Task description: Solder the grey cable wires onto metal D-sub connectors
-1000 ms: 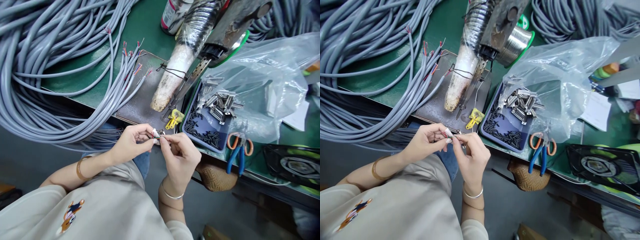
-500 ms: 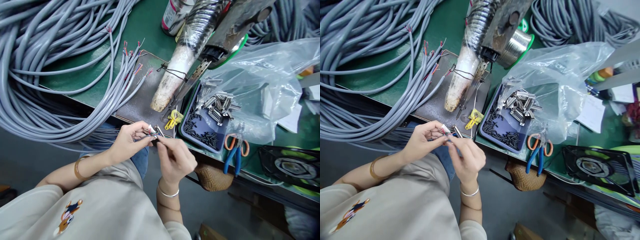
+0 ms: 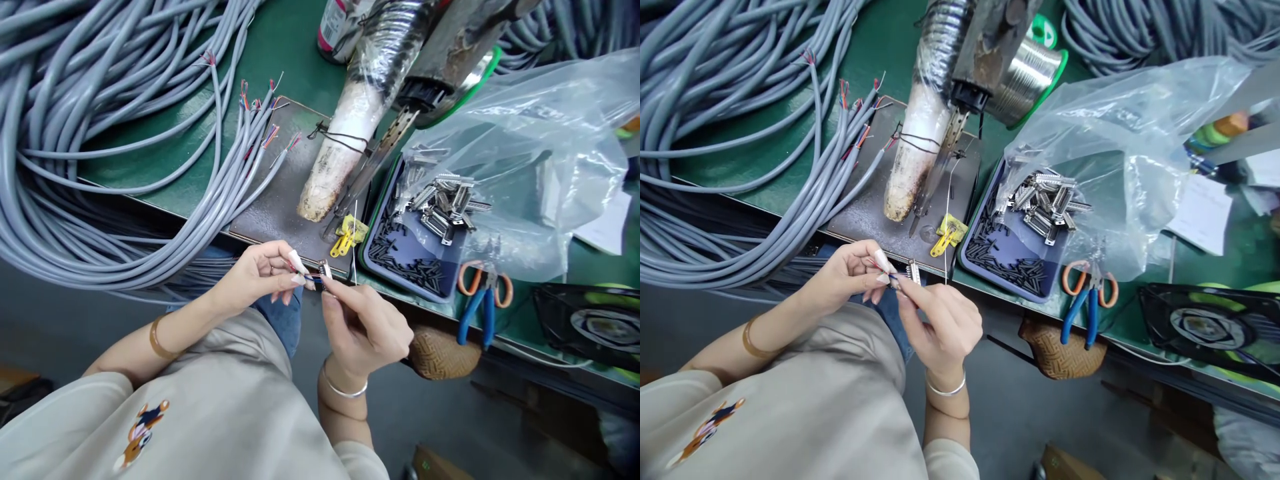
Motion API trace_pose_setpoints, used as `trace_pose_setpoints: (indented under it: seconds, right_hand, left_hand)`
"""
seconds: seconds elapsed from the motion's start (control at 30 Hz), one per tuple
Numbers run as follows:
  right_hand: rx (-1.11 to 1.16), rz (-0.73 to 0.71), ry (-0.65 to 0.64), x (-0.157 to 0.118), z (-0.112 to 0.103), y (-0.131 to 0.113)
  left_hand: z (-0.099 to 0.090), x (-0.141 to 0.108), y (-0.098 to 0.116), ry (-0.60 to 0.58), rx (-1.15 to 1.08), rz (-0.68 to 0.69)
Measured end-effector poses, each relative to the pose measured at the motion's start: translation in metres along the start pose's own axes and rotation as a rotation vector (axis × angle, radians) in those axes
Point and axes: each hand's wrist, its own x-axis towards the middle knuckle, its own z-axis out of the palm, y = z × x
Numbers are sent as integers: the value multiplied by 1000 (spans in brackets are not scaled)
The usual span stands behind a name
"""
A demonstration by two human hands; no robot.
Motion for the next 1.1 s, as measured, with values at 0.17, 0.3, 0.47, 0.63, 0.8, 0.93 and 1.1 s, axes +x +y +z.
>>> trace_pose_setpoints:
  seconds: [0.17,0.3,0.47,0.63,0.8,0.93,1.1]
  right_hand:
    - [11,-44,-50,-2,-1,-5]
    - [15,-106,-104,-3,-1,-6]
    - [-73,-199,-126,-3,1,-7]
    - [-148,-219,-138,-3,4,-9]
    - [-150,-118,-111,-3,7,-7]
    - [-7,78,-105,-3,8,-3]
    - [123,255,-130,-7,8,-1]
  left_hand:
    - [-7,-1,-6,-42,-19,41]
    - [-10,-2,-10,-38,-12,151]
    - [-12,-3,-13,-56,25,229]
    - [-10,-3,-12,-38,67,256]
    - [-1,-4,-7,27,125,198]
    - [4,-5,-5,54,128,153]
    - [4,-4,-5,78,126,119]
